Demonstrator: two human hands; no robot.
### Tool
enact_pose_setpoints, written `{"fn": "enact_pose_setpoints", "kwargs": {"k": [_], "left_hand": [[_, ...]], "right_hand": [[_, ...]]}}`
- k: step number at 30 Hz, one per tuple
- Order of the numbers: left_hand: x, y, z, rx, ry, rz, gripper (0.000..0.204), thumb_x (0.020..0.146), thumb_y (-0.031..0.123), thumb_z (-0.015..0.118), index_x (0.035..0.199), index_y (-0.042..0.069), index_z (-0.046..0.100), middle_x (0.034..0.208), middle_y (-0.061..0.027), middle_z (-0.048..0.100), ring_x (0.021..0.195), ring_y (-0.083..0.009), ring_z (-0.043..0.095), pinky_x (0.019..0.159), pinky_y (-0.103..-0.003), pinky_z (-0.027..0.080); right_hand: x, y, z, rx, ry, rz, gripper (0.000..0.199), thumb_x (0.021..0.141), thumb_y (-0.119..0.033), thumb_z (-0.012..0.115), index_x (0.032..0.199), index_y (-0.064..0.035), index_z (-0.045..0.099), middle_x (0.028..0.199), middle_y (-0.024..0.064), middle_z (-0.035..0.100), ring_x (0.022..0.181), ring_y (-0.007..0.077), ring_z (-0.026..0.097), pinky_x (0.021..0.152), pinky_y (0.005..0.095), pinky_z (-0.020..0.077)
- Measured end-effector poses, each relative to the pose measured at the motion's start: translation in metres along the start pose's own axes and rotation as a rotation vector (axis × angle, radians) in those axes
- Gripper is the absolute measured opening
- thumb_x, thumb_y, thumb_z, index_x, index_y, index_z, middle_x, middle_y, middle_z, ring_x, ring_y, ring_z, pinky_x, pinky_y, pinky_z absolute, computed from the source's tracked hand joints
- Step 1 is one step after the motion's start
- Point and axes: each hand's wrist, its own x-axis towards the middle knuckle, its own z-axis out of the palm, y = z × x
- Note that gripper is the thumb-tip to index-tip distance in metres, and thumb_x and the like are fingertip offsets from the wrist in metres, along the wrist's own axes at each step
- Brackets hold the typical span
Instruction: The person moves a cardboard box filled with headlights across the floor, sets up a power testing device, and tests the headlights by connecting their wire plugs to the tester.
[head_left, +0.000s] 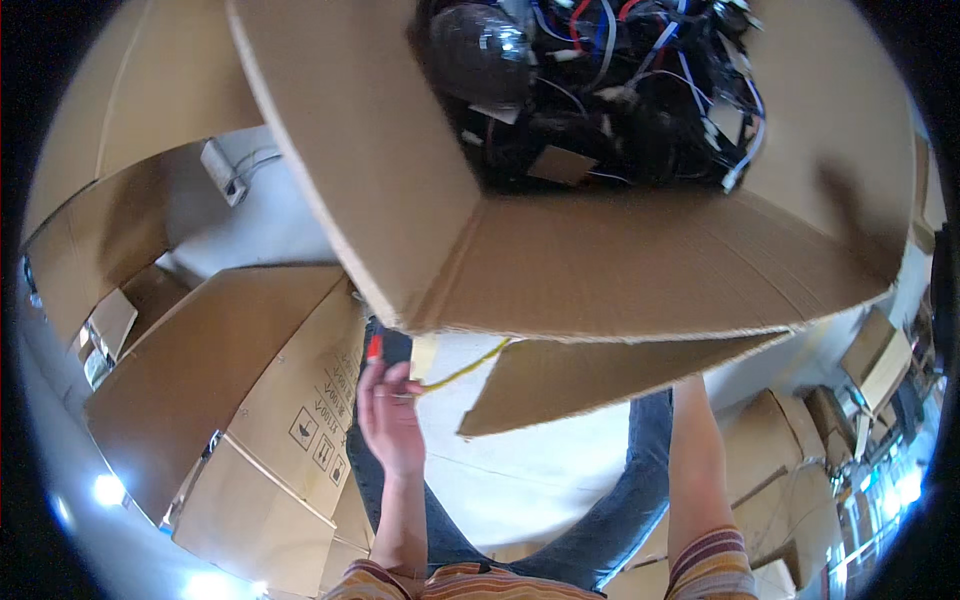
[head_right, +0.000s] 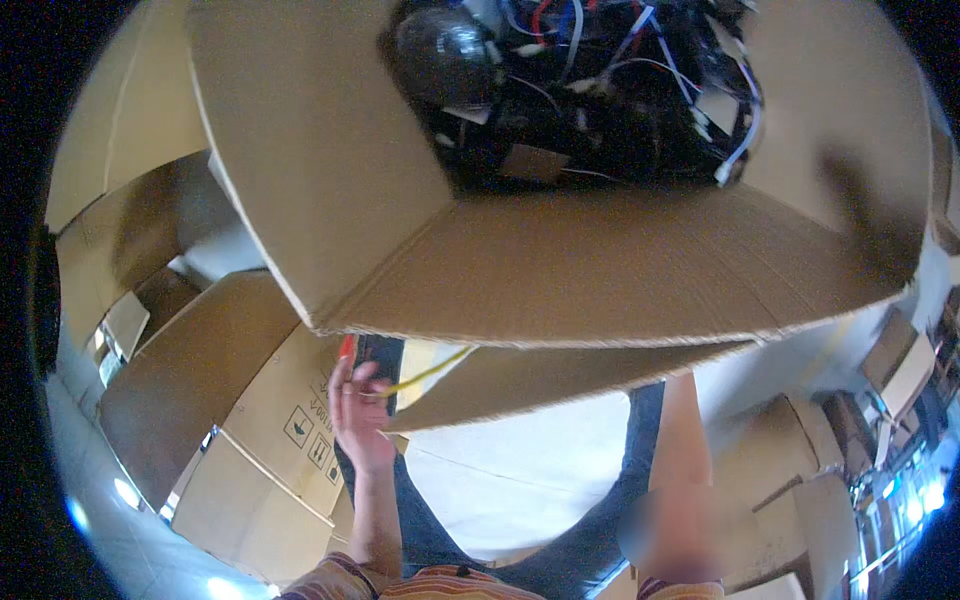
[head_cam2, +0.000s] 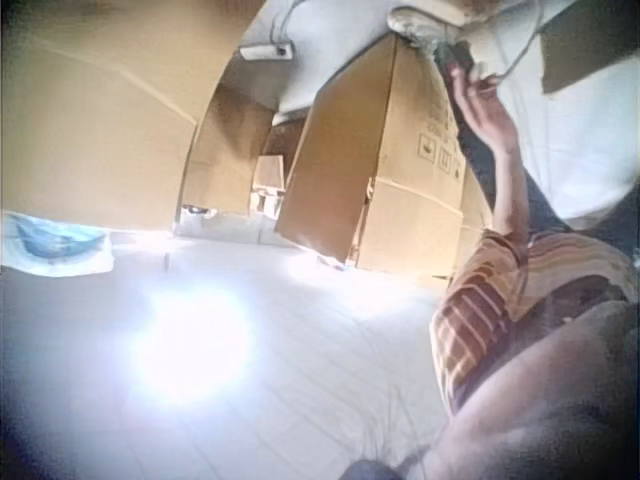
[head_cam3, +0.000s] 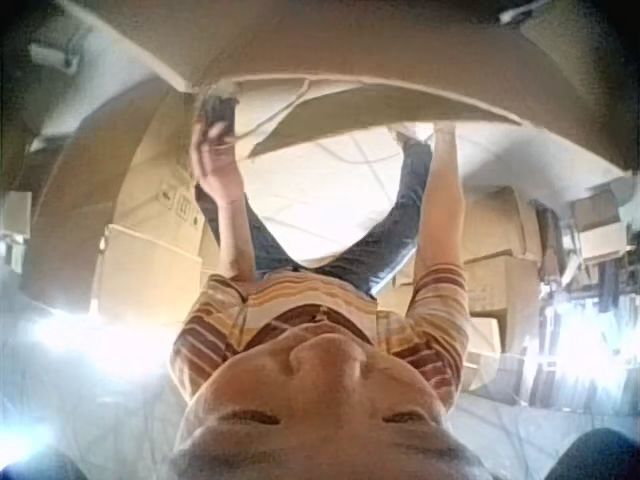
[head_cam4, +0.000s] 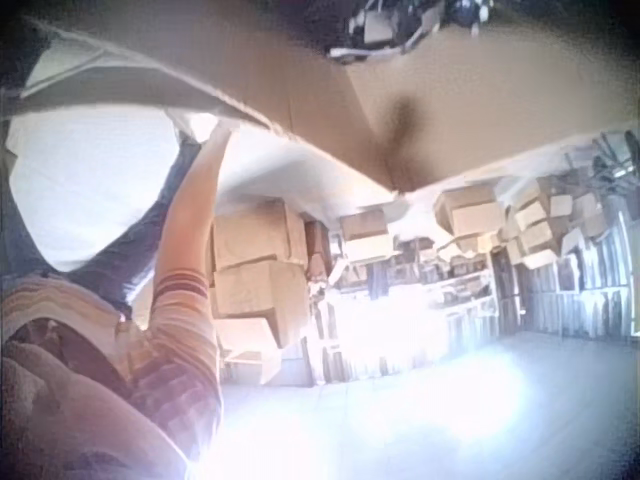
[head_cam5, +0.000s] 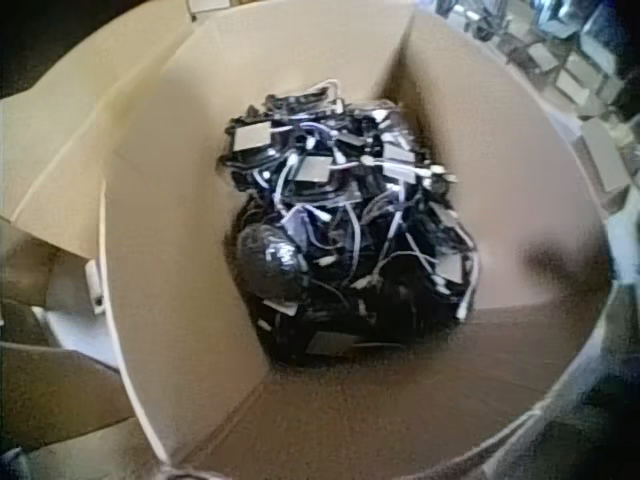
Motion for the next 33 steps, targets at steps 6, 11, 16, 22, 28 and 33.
{"fn": "enact_pose_setpoints", "kwargs": {"k": [6,11,16,22,28,33], "left_hand": [[-0.042,-0.023,-0.009,0.265,-0.223,-0.243,0.028,0.083,0.017,0.042,0.107,0.002,0.043,0.101,-0.011,0.052,0.09,-0.0191,0.051,0.079,-0.032,0.04],[-0.123,-0.048,0.055,0.966,-1.083,-0.095,0.031,0.071,0.003,0.047,0.101,0.008,0.051,0.097,-0.0072,0.054,0.091,-0.0204,0.051,0.076,-0.03,0.042],[-0.1,-0.121,0.046,0.942,-0.805,-0.073,0.026,0.067,-0.006,0.043,0.085,0.007,0.057,0.089,-0.0071,0.055,0.082,-0.0178,0.053,0.072,-0.029,0.042],[-0.052,-0.134,-0.069,0.505,0.108,-0.669,0.018,0.077,0.0,0.038,0.086,0.001,0.054,0.075,-0.0091,0.057,0.067,-0.0143,0.056,0.056,-0.023,0.046],[-0.121,-0.08,0.08,1.432,-1.136,0.331,0.021,0.062,0.005,0.049,0.082,0.008,0.055,0.081,-0.0102,0.056,0.073,-0.0266,0.053,0.062,-0.036,0.044],[-0.149,-0.032,0.108,1.205,-1.234,0.587,0.026,0.067,0.012,0.046,0.092,0.008,0.051,0.089,-0.01,0.052,0.084,-0.0263,0.049,0.074,-0.035,0.039]], "right_hand": [[0.016,0.001,-0.062,-0.003,0.084,0.027,0.018,0.075,-0.017,0.046,0.068,-0.0027,0.054,0.059,0.0039,0.049,0.055,0.0114,0.046,0.052,0.0244,0.0363],[0.002,0.003,-0.049,0.403,0.036,-0.004,0.018,0.073,-0.017,0.046,0.068,-0.002,0.054,0.06,0.0045,0.05,0.055,0.0125,0.047,0.053,0.0253,0.0358],[0.017,0.005,-0.087,-0.111,-0.049,-0.066,0.023,0.073,-0.021,0.045,0.076,0.0004,0.054,0.066,0.0067,0.054,0.062,0.0143,0.049,0.058,0.0254,0.0377],[-0.032,0.006,-0.066,-0.543,0.288,-0.486,0.033,0.077,-0.023,0.045,0.097,0.0026,0.048,0.086,0.0186,0.053,0.083,0.0293,0.052,0.074,0.0361,0.04],[-0.241,-0.042,-0.036,-0.237,-0.539,-0.698,0.03,0.073,-0.019,0.053,0.098,-0.0025,0.048,0.093,0.0141,0.052,0.09,0.0291,0.047,0.081,0.0366,0.0343],[-0.319,-0.104,-0.057,0.225,-0.765,-0.388,0.025,0.077,-0.01,0.049,0.099,0.0004,0.049,0.074,0.0063,0.055,0.067,0.0135,0.052,0.064,0.0236,0.0419]]}}
